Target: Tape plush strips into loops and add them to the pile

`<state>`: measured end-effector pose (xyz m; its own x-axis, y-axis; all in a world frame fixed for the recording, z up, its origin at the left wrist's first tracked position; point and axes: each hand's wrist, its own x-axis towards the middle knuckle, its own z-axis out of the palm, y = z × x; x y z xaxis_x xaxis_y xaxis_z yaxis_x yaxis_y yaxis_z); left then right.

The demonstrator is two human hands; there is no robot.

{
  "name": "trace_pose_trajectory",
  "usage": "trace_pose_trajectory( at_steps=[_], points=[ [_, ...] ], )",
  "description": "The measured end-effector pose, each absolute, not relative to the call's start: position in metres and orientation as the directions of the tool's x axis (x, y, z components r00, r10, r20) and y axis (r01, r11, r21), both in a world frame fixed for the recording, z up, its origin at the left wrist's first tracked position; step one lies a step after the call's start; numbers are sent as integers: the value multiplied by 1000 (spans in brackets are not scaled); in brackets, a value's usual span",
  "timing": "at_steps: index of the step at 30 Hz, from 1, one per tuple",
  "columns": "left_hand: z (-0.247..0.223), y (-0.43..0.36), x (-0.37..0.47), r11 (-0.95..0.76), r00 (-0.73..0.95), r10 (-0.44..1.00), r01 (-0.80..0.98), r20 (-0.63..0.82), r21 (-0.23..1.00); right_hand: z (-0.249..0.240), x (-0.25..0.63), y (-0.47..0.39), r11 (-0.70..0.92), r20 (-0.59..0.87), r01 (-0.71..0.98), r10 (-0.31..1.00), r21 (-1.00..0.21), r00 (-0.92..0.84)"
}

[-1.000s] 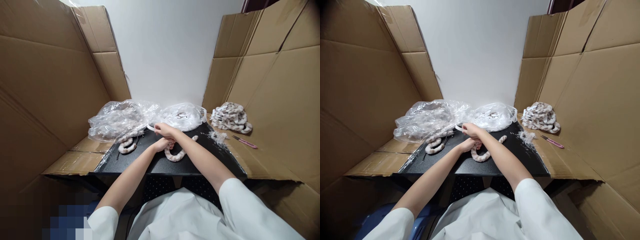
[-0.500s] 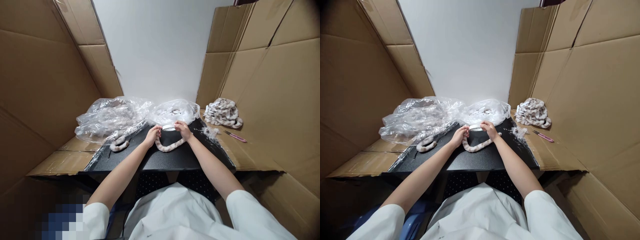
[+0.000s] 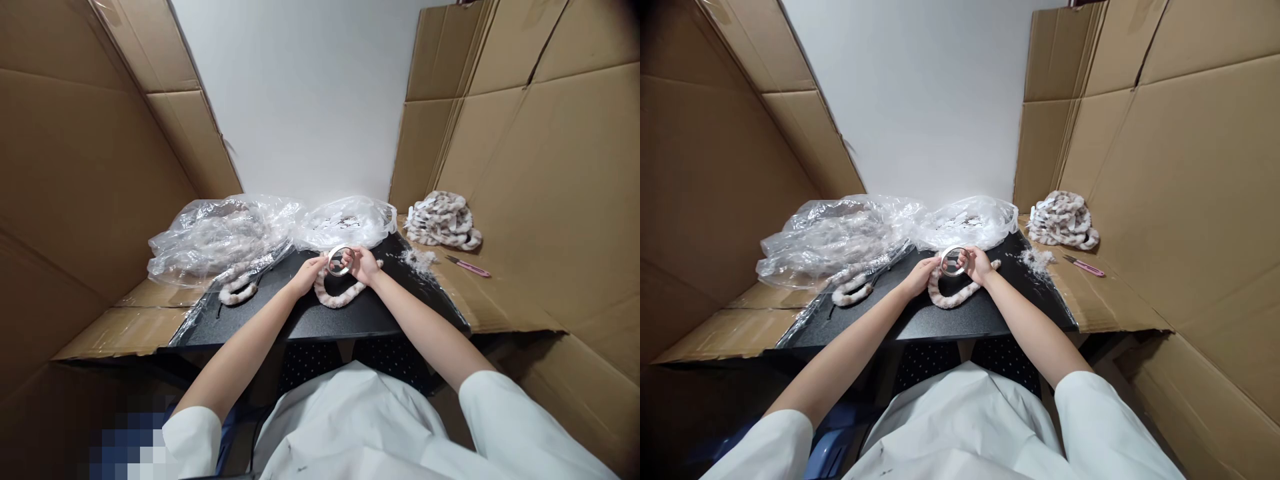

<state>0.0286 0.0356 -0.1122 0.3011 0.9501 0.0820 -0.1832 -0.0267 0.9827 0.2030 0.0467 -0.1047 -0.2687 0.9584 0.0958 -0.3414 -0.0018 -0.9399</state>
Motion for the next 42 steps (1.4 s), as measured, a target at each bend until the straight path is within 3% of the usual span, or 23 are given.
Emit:
trace_pose_trajectory(
  at_steps=[7, 14, 20, 26, 33, 42],
  points=[
    [-109, 40, 28, -67, 156, 982, -238, 106, 969, -103, 206, 44, -80, 61, -391, 940, -917, -334],
    [-113, 41, 26, -174, 140, 973, -68, 182, 982, -110, 206, 48, -117, 44, -384, 921, -916, -386],
    [-111, 44, 27, -55, 100, 991, -297, 88, 953, -102, 210, 44, -170, 60, -430, 879, -887, -472],
    [-112, 46, 29, 131, 160, 984, -349, -78, 928, -102, 207, 35, -50, 180, -367, 806, -929, -564],
    [-114, 45, 30, 138, 176, 981, -310, -86, 941, -105, 204, 34, 45, 237, -318, 765, -947, -599],
    [-115, 44, 30, 106, 211, 976, -249, -53, 963, -108, 205, 36, 52, 227, -301, 779, -952, -584]
  ],
)
